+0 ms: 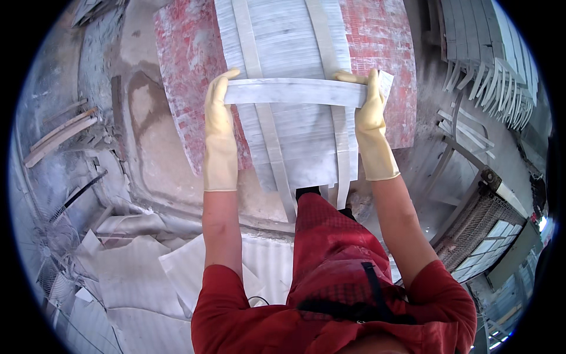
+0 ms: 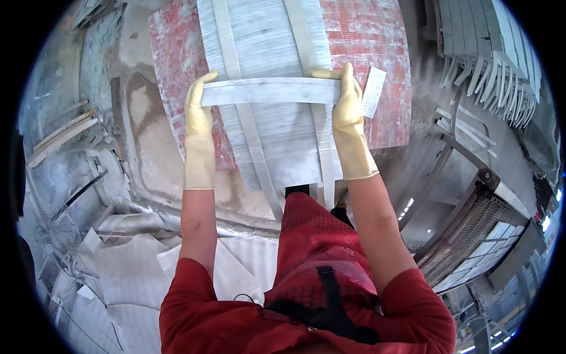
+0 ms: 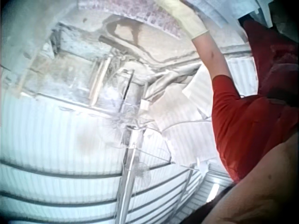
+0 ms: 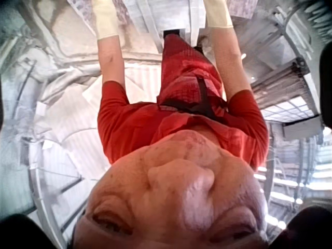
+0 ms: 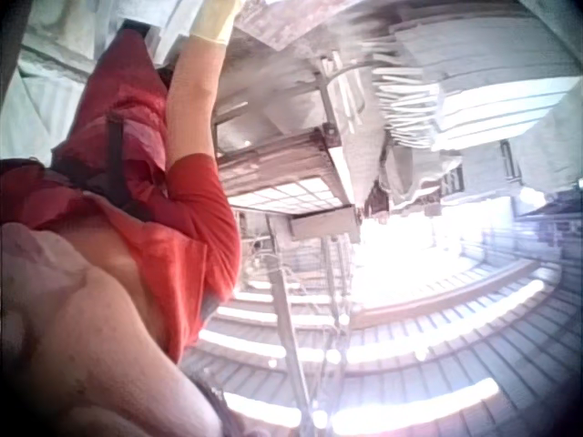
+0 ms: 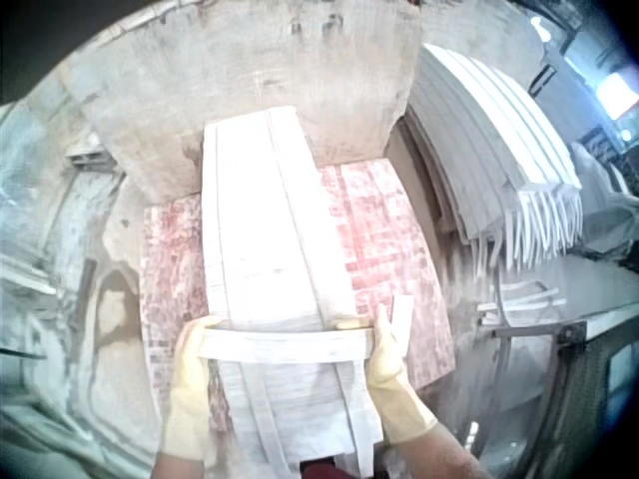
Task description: The person repeatedly picks up rectangular white tiles from a stack and places them one by one onto a metal mesh rack. The person also briefly moves a red plastic stool out of the way before resuming tile placement.
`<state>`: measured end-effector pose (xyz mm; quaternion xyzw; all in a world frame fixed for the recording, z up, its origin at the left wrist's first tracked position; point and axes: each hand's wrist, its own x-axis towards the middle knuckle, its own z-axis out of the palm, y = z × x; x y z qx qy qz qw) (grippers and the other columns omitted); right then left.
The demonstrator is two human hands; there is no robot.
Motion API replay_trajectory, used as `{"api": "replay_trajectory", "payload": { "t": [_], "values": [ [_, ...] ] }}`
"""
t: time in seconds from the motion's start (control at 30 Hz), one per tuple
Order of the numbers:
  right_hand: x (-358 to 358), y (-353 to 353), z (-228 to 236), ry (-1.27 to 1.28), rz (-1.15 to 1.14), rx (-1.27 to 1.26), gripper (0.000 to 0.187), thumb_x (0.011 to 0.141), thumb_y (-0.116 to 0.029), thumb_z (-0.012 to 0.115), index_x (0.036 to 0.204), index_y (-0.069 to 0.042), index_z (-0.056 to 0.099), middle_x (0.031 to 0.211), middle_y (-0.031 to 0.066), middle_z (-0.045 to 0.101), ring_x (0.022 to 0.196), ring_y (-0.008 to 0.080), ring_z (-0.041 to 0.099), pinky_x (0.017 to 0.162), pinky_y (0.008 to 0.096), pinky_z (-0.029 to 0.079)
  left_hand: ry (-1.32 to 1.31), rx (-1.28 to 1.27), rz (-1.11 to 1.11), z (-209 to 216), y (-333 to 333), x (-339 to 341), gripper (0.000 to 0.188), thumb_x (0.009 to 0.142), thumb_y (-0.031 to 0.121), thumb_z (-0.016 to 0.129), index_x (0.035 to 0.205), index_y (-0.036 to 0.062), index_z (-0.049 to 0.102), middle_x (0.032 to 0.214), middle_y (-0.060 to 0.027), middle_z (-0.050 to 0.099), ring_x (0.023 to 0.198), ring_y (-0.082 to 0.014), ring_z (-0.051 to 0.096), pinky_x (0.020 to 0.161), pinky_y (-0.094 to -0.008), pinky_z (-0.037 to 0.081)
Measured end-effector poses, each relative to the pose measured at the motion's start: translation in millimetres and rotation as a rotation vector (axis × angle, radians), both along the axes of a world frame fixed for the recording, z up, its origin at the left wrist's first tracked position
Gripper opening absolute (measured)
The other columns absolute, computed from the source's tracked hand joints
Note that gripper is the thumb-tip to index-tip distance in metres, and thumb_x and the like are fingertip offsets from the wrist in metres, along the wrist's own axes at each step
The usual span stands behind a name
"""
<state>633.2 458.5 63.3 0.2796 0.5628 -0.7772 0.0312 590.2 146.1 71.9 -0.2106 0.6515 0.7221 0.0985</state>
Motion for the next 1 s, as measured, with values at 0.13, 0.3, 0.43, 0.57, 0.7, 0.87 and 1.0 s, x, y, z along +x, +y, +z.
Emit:
{"api": "replay_trajectory", "payload": {
  "t": [0.13,0.3,0.43,0.57,0.7,0.87,1.0],
  "values": [
    [-2.3,15.1,5.1,-0.137,-0.084,-0.044,0.07,0.113,-0.049,0.036,0.097,0.004,0.079,0.098,0.0144,0.077,0.096,0.0207,0.065,0.101,0.0327,0.045,-0.011,-0.01,0.155,12.3,15.6,20.0,0.033,0.101,0.032,0.063,0.114,0.0041,0.074,0.12,-0.0077,0.069,0.115,-0.0195,0.063,0.102,-0.0344,0.046],
    [81.8,59.1,13.1,-0.247,-0.083,-0.151,0.068,0.11,-0.054,0.041,0.102,0.002,0.079,0.103,0.0122,0.077,0.101,0.0227,0.065,0.106,0.0361,0.042,-0.154,-0.076,0.246,61.9,48.7,114.8,0.034,0.1,0.031,0.066,0.116,0.0018,0.073,0.12,-0.0097,0.071,0.113,-0.0201,0.064,0.098,-0.0352,0.049],
    [166.2,102.6,56.9,-0.556,-0.218,-0.174,0.078,0.105,-0.062,0.047,0.137,0.007,0.062,0.124,0.0195,0.073,0.122,0.0281,0.063,0.11,0.0424,0.043,-0.39,0.074,0.272,57.2,70.4,210.2,0.046,0.101,0.036,0.063,0.131,0.0013,0.066,0.129,-0.0121,0.069,0.118,-0.0253,0.065,0.102,-0.0397,0.049],
    [259.3,168.1,118.1,-0.662,-0.003,0.215,0.082,0.098,-0.076,0.047,0.132,-0.005,0.071,0.141,0.0212,0.064,0.131,0.0353,0.058,0.114,0.045,0.04,-0.737,0.29,0.081,79.3,144.0,308.1,0.06,0.101,0.047,0.056,0.144,0.0042,0.057,0.145,-0.0161,0.06,0.131,-0.0363,0.057,0.106,-0.0546,0.048],
    [356.1,259.4,186.0,-0.49,0.123,0.399,0.073,0.1,-0.072,0.047,0.139,-0.014,0.068,0.143,0.0171,0.065,0.135,0.0331,0.058,0.115,0.0424,0.041,-1.012,0.286,-0.306,113.6,224.4,366.7,0.069,0.1,0.056,0.052,0.154,0.0128,0.048,0.16,-0.0173,0.044,0.144,-0.0447,0.041,0.102,-0.0772,0.039],
    [466.7,356.4,263.6,-0.459,0.021,0.696,0.068,0.101,-0.065,0.053,0.144,-0.014,0.064,0.147,0.0117,0.063,0.137,0.0294,0.058,0.117,0.0387,0.043,-1.066,0.46,-0.614,129.8,338.7,419.4,0.074,0.1,0.066,0.048,0.156,0.0171,0.045,0.161,-0.0153,0.043,0.145,-0.0466,0.039,0.101,-0.0806,0.035],
    [533.9,430.3,268.9,-0.621,-0.193,0.782,0.072,0.1,-0.067,0.053,0.146,-0.014,0.063,0.149,0.0121,0.062,0.137,0.0298,0.059,0.116,0.0418,0.044,-1.103,0.376,-0.787,150.3,433.1,442.7,0.073,0.1,0.07,0.044,0.153,0.0199,0.047,0.159,-0.0134,0.046,0.143,-0.0434,0.042,0.103,-0.0793,0.033]
  ]
}}
